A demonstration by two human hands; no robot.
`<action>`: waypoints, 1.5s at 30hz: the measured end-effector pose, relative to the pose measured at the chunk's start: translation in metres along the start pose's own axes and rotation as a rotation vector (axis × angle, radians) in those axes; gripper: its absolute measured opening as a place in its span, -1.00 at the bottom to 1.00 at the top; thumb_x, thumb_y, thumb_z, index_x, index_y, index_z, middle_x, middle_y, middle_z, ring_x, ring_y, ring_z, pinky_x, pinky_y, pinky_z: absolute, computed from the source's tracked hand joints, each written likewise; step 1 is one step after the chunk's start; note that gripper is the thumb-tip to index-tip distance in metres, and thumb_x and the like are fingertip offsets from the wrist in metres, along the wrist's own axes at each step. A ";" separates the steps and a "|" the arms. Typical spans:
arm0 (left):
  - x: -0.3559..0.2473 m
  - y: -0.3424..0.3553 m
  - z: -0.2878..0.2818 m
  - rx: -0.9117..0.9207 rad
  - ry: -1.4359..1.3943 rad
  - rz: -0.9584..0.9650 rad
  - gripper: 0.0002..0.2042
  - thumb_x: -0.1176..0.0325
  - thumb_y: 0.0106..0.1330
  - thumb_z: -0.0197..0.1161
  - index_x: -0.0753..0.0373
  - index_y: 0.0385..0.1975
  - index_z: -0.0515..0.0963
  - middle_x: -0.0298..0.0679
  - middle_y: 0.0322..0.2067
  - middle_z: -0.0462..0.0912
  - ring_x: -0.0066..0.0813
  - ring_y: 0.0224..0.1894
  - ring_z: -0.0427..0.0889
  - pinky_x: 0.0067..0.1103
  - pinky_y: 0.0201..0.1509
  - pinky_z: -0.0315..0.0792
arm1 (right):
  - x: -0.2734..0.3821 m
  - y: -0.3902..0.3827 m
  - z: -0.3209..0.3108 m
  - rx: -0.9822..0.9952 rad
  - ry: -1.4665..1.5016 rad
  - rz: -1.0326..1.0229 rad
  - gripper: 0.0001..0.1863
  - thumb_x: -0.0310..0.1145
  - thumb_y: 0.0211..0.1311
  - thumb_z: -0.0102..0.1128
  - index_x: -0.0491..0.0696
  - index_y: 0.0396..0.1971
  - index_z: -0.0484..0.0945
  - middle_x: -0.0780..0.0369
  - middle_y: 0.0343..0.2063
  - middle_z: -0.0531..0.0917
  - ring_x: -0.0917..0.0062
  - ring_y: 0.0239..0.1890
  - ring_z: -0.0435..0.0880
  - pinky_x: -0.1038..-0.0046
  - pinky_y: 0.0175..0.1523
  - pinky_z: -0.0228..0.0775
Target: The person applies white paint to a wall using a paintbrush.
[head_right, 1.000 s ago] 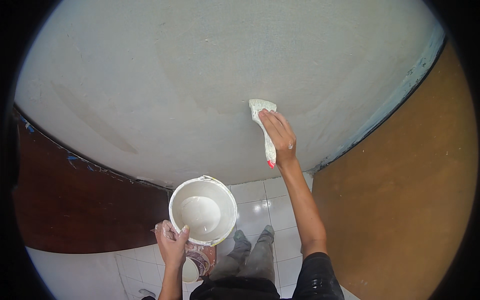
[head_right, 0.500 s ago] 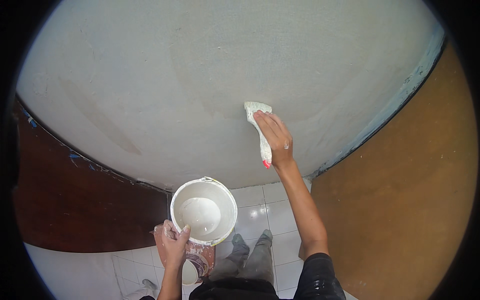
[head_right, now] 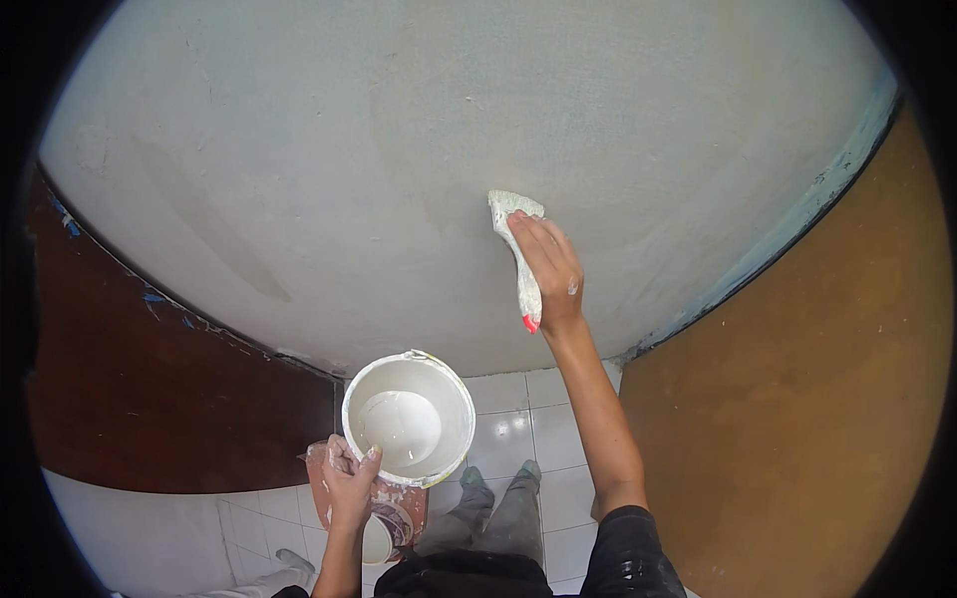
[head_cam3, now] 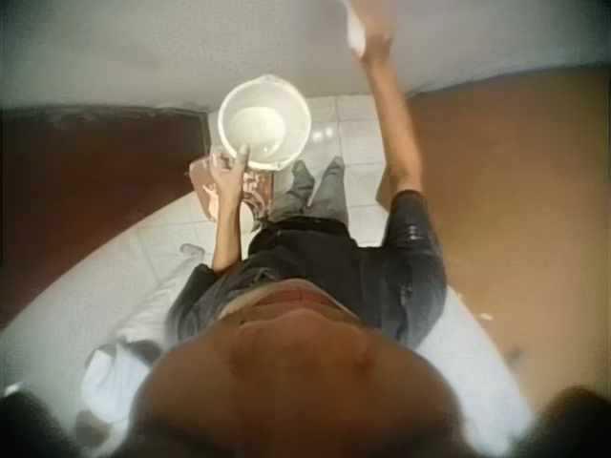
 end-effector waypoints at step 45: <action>0.004 -0.019 -0.003 -0.126 -0.058 0.014 -0.72 0.66 0.30 0.40 0.26 -0.24 0.38 -0.31 -0.31 0.56 -0.67 -0.26 0.56 -0.70 -0.23 0.48 | 0.002 -0.007 0.048 0.204 0.147 -0.006 -0.54 -0.56 0.19 0.19 -0.17 0.14 0.62 0.07 0.06 0.70 0.10 0.14 0.65 0.19 0.24 0.51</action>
Point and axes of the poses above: each hand's wrist, its own y-axis towards the middle knuckle, its own z-axis out of the palm, x = y × z, the point moved 9 cm from there along y, towards the middle knuckle
